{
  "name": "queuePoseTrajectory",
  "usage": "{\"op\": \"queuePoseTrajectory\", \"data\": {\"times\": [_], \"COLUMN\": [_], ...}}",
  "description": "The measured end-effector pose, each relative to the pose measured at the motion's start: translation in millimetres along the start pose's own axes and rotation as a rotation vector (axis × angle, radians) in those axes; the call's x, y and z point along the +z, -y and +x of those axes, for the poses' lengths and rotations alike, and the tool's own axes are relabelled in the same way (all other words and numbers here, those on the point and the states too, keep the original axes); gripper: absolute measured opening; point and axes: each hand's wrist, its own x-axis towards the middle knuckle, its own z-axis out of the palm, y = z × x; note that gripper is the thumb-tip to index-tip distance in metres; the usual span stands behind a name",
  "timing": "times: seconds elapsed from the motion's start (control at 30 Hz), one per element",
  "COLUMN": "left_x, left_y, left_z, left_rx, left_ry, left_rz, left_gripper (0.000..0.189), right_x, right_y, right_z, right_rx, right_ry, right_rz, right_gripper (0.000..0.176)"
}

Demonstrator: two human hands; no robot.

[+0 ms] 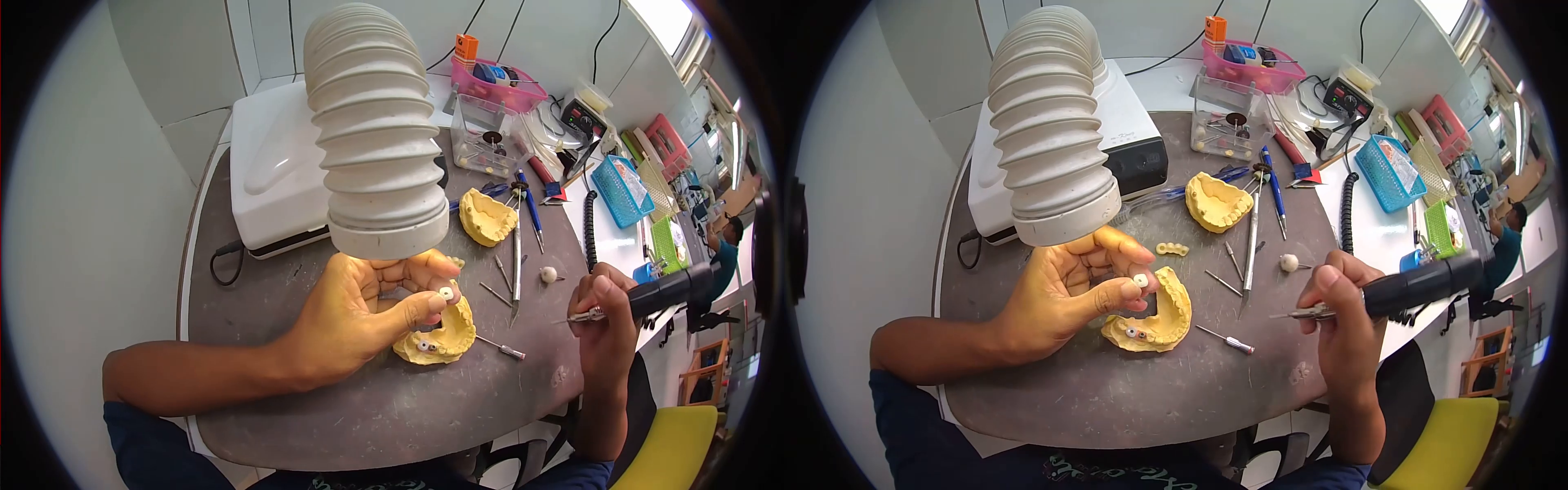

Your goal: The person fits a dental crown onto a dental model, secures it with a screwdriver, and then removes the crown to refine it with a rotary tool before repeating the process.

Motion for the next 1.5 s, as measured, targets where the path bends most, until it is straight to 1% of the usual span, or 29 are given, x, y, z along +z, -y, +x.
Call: {"op": "queuePoseTrajectory", "data": {"times": [0.03,0.1,0.13,0.2,0.27,0.3,0.33,0.4,0.43,0.5,0.53,0.6,0.63,0.67,0.73,0.77,0.8,0.87,0.9,0.93,1.0,1.07,1.13,1.2,1.23,1.3,1.33,1.4,1.5], "left_x": [2.7,8.1,5.9,-0.8,7.9,9.1,10.3,14.3,13.3,11.9,11.3,13.3,13.0,10.2,4.1,2.4,1.2,-0.1,-0.1,0.3,2.3,2.0,0.3,-1.3,-0.8,0.7,0.4,0.6,1.8], "left_y": [-2.6,-8.6,-9.7,-13.4,-13.7,-15.0,-16.0,-17.1,-19.5,-22.7,-24.0,-24.0,-22.8,-21.8,-20.3,-19.9,-19.6,-15.8,-13.6,-12.3,-11.6,-11.6,-12.3,-12.3,-12.2,-12.1,-11.7,-9.0,-4.7], "left_z": [-1.5,-6.8,-7.7,-7.7,-13.5,-15.0,-17.5,-25.1,-26.6,-31.6,-31.6,-28.7,-24.1,-21.9,-16.8,-13.9,-11.2,-9.5,-8.3,-8.2,-10.3,-9.6,-8.0,-6.8,-6.9,-6.9,-7.6,-6.9,-7.5], "left_rx": [0.000,0.083,0.078,0.640,0.689,0.781,0.873,0.840,0.809,0.739,0.729,0.729,0.710,0.697,0.562,0.562,0.507,0.448,0.445,0.445,0.397,0.293,0.297,0.299,0.302,0.161,0.163,0.083,0.127], "left_ry": [0.009,-0.026,-0.017,0.194,0.186,0.251,0.315,0.328,0.414,0.531,0.525,0.518,0.460,0.454,0.240,0.236,0.182,0.131,0.093,0.056,0.038,-0.007,-0.004,0.002,0.001,-0.006,-0.001,-0.013,-0.005], "left_rz": [-0.006,0.149,0.142,0.637,0.601,0.621,0.642,0.610,0.578,0.513,0.517,0.503,0.505,0.495,0.642,0.643,0.637,0.633,0.630,0.625,0.615,0.630,0.658,0.677,0.676,0.594,0.595,0.668,0.714], "left_gripper": [0.022,0.020,0.020,0.016,0.018,0.021,0.024,0.024,0.022,0.018,0.018,0.019,0.017,0.017,0.015,0.015,0.014,0.013,0.012,0.012,0.012,0.011,0.012,0.012,0.012,0.012,0.012,0.011,0.012], "right_x": [-11.6,-29.0,-34.9,-40.6,-39.4,-46.2,-51.0,-46.9,-47.5,-49.9,-45.2,-35.2,-33.7,-31.0,-22.2,-16.9,-10.1,0.7,1.4,9.6,13.7,7.7,6.1,6.7,9.3,20.8,26.5,37.1,50.1], "right_y": [-6.4,-12.5,-13.3,-13.9,-13.7,-18.1,-23.7,-29.0,-30.5,-32.1,-30.1,-22.1,-21.1,-22.2,-23.1,-21.8,-19.2,-9.5,-0.8,5.3,2.3,-2.7,-5.2,-4.6,2.3,22.3,26.9,33.4,34.9], "right_z": [0.0,-1.7,-2.4,-5.7,-7.0,-4.5,-0.6,3.9,6.1,12.2,15.1,17.5,17.9,16.5,15.1,11.7,4.8,-14.4,-20.3,-24.0,-30.1,-32.2,-35.0,-37.3,-37.2,-34.1,-32.0,-24.7,-17.2], "right_rx": [0.008,0.021,0.048,0.079,0.128,0.131,0.075,-0.021,-0.020,-0.002,0.002,-0.056,-0.081,-0.069,-0.328,-0.478,-0.481,-0.437,-0.392,-0.382,-0.419,-0.443,-0.469,-0.452,-0.455,-0.524,-0.524,-0.614,-0.588], "right_ry": [-0.020,-0.048,-0.076,-0.117,-0.136,-0.086,-0.063,-0.063,-0.062,-0.028,-0.019,-0.045,-0.043,-0.029,-0.211,-0.260,-0.258,-0.049,0.189,0.316,0.382,0.392,0.402,0.207,0.208,0.255,0.250,0.358,0.422], "right_rz": [0.010,0.012,-0.061,-0.198,-0.342,-0.429,-0.594,-0.757,-0.749,-0.904,-0.897,-1.211,-1.290,-1.292,-1.265,-1.253,-1.249,-1.039,-1.035,-1.003,-1.070,-1.089,-1.108,-1.026,-1.028,-0.845,-0.846,-0.766,-0.774], "right_gripper": [0.030,0.027,0.022,0.014,0.017,0.022,0.023,0.023,0.023,0.028,0.028,0.035,0.037,0.037,0.031,0.029,0.029,0.031,0.031,0.027,0.023,0.022,0.020,0.017,0.017,0.018,0.018,0.019,0.015]}}
